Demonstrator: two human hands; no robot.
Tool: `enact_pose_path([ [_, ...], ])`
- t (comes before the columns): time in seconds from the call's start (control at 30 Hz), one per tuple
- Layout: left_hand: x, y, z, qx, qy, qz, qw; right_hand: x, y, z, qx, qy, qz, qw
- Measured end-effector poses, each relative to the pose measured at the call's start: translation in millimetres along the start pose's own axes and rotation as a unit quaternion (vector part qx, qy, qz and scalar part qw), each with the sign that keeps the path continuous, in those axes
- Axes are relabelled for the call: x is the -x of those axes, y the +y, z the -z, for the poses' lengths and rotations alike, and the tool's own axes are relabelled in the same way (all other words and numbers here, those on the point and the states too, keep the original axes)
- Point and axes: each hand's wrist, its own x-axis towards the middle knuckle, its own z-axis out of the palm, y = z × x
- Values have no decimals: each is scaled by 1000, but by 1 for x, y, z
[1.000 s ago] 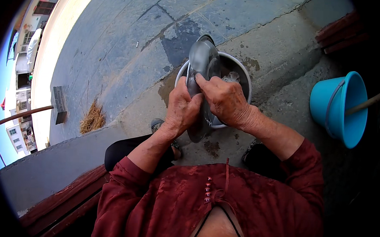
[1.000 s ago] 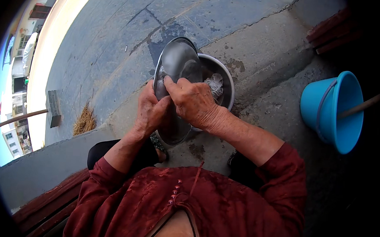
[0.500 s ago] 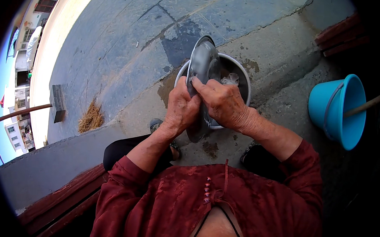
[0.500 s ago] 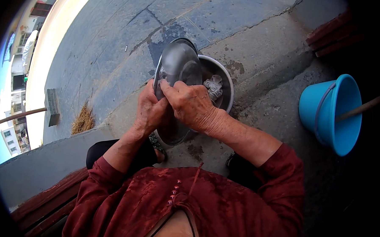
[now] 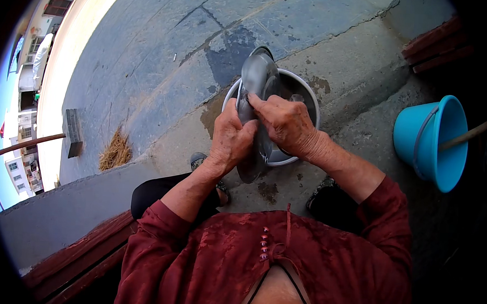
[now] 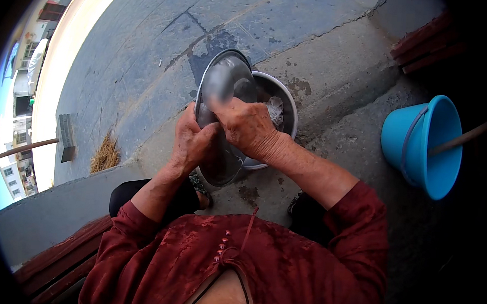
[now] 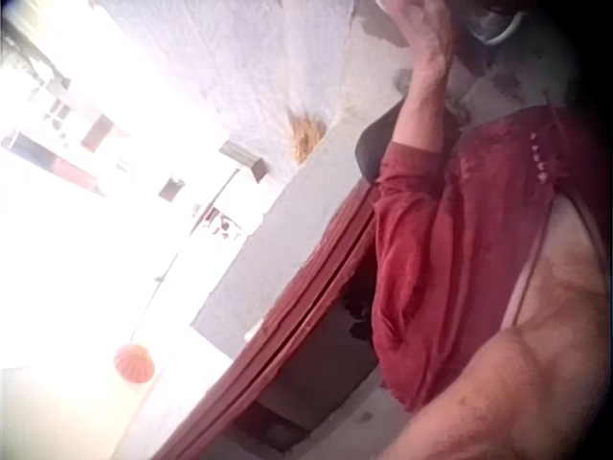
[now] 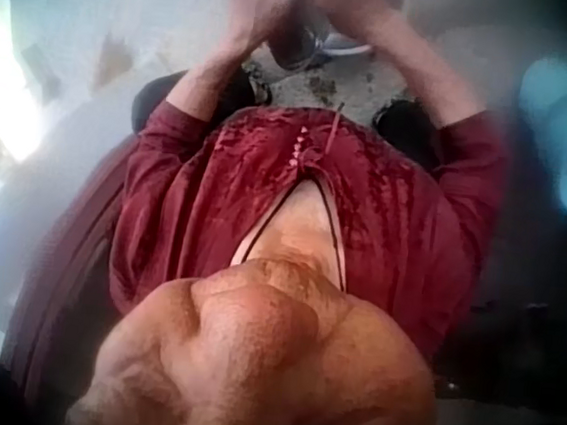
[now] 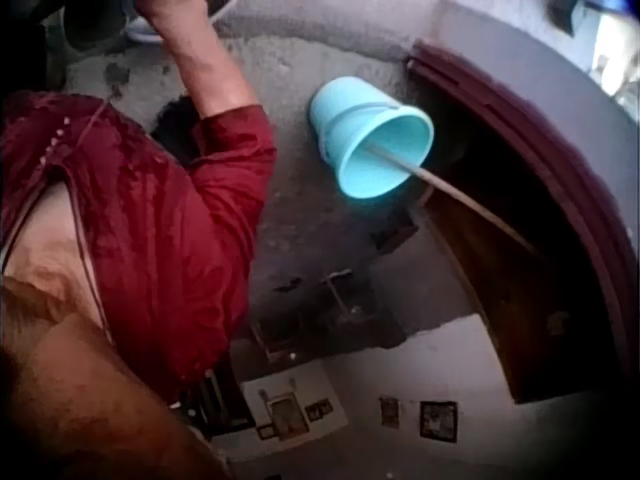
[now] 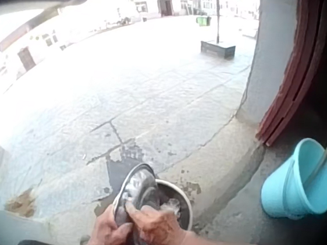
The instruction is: The person uses a pair of shears to poke and widen a hole in the center of a metal pot lid while sitting outdoors, then wipes the lid with a cloth and continues to scrape the hole with the shears.
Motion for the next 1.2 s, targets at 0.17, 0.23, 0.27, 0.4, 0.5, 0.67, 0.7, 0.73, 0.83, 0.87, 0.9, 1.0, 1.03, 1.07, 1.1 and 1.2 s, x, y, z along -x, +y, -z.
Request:
enact_pose_path([
  [0.17, 4, 6, -3, 12, -7, 27, 1000, -5, 4, 2, 27, -8, 17, 999],
  [0.23, 1, 2, 0, 17, 10, 15, 1000, -6, 7, -5, 33, 12, 34, 999],
  [0.27, 0, 0, 0, 16, 11, 14, 1000, -1, 5, -5, 32, 13, 35, 999],
  [0.4, -4, -1, 0, 40, 3, 26, 999, 17, -2, 0, 4, -4, 22, 1000],
  [0.5, 0, 0, 0, 30, -3, 27, 999, 17, 1, -2, 0, 4, 12, 1000],
  [0.67, 1, -1, 4, 24, 3, 22, 999, 19, 3, 4, -39, -8, -20, 999],
  [0.7, 0, -1, 4, 26, 3, 18, 999, 18, 3, 6, -38, -8, -22, 999],
  [0.73, 0, -1, 3, 29, 4, 13, 999, 16, 4, 7, -37, -10, -23, 999],
  [0.83, 1, -3, 2, 44, -8, 27, 999, 11, 3, 9, -29, -17, -27, 999],
  [0.87, 1, -3, 1, 44, -8, 27, 999, 10, 3, 11, -22, -23, -30, 999],
  [0.9, 1, -2, 1, 44, -6, 32, 999, 8, 2, 12, -22, -22, -30, 999],
  [1.0, 1, 2, 0, 37, 1, 30, 999, 2, -2, 20, 26, -72, -28, 997],
  [1.03, 2, 3, 0, 30, 5, 23, 999, -2, -5, 22, 45, -91, -31, 994],
  [1.07, 3, 4, 0, 30, 5, 23, 999, -5, -6, 22, 64, -110, -35, 991],
  [1.1, 4, 4, -1, 21, 4, 10, 1000, -9, -5, 21, 65, -109, -35, 991],
  [1.2, 2, 0, -2, 15, 8, -10, 1000, -12, -2, 16, 55, -74, -23, 995],
])
